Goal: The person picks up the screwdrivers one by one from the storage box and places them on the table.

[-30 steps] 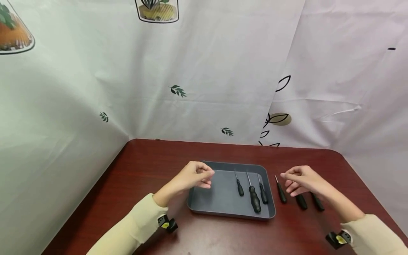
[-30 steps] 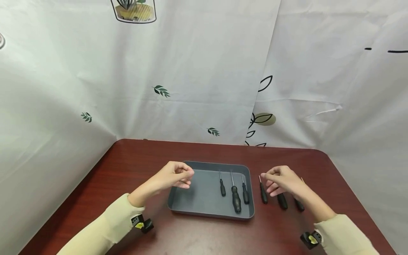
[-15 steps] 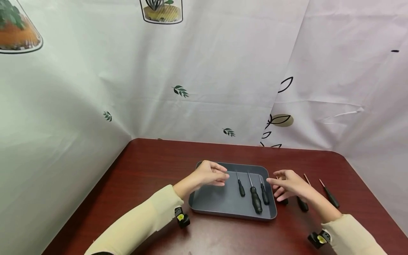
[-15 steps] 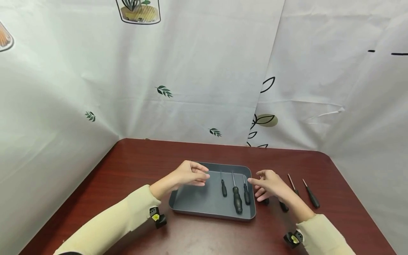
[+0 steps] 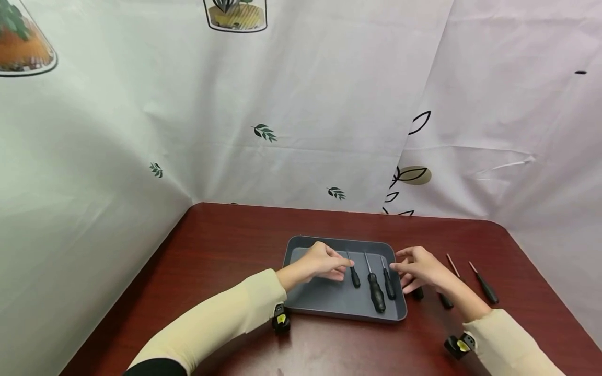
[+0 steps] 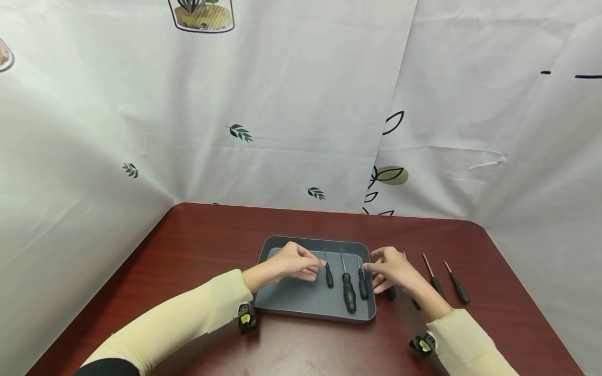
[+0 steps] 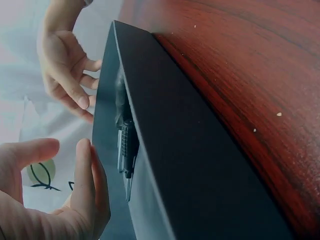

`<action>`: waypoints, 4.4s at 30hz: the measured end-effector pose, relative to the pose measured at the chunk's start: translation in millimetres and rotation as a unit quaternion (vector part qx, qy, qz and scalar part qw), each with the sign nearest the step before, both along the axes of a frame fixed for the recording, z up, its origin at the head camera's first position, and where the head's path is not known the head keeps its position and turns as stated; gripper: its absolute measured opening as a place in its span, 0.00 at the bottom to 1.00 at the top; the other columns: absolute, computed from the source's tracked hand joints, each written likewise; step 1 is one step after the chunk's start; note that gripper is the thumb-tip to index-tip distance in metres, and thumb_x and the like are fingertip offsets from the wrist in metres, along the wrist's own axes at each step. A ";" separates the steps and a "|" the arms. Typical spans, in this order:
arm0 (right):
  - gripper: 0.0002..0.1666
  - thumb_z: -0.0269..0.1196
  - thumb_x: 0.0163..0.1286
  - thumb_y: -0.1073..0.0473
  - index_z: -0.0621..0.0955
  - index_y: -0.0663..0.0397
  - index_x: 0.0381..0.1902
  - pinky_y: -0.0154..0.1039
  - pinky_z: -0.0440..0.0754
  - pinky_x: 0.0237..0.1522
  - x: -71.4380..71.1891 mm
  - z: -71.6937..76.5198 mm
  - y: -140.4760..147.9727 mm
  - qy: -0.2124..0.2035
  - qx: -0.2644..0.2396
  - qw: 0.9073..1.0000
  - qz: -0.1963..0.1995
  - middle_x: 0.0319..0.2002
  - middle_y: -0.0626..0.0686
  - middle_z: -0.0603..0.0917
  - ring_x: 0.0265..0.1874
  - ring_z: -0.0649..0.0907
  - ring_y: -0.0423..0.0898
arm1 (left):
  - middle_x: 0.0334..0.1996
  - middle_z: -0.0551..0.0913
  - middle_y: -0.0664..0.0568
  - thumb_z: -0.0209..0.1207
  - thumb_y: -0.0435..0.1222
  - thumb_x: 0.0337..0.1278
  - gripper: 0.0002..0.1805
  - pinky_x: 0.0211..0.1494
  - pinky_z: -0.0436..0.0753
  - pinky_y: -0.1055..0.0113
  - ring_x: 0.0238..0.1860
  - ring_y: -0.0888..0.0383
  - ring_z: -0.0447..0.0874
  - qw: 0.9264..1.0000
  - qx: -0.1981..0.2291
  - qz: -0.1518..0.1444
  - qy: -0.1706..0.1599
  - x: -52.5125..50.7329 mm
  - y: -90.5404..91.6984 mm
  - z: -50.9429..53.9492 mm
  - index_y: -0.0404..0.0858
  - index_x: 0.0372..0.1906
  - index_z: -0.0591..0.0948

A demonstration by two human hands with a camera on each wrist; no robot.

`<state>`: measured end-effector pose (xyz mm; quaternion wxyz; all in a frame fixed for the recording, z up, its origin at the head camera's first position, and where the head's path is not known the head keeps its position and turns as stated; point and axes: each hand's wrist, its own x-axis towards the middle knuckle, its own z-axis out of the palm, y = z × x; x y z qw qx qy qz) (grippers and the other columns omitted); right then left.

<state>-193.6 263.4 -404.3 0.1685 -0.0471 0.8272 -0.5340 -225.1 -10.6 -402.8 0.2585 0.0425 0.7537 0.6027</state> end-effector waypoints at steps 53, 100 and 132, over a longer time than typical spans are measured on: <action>0.33 0.54 0.72 0.75 0.53 0.91 0.65 0.48 0.89 0.23 -5.8 1.9 -4.5 -0.014 0.015 0.999 0.039 0.30 0.61 0.78 0.20 0.84 0.50 | 0.11 0.79 0.53 0.76 0.41 0.48 0.18 0.28 0.84 0.69 0.19 0.61 0.81 0.943 -0.257 -0.044 0.205 -7.1 29.6 -23.2 0.37 0.16 0.80; 0.33 0.55 0.72 0.75 0.53 0.91 0.65 0.49 0.89 0.24 -5.5 2.9 -1.5 -0.015 0.016 0.999 0.047 0.29 0.61 0.79 0.20 0.83 0.49 | 0.12 0.82 0.48 0.73 0.32 0.47 0.15 0.25 0.87 0.70 0.12 0.60 0.81 0.979 -0.175 -0.049 0.087 4.1 26.5 -13.5 0.31 0.15 0.81; 0.33 0.54 0.73 0.74 0.53 0.90 0.66 0.48 0.89 0.24 -5.5 3.6 -1.3 -0.021 0.006 0.999 0.047 0.31 0.63 0.78 0.20 0.82 0.48 | 0.31 0.87 0.40 0.65 0.29 0.54 0.07 0.38 0.90 0.61 0.25 0.57 0.87 0.996 -0.012 -0.089 -0.028 -6.9 -17.1 17.7 0.28 0.35 0.89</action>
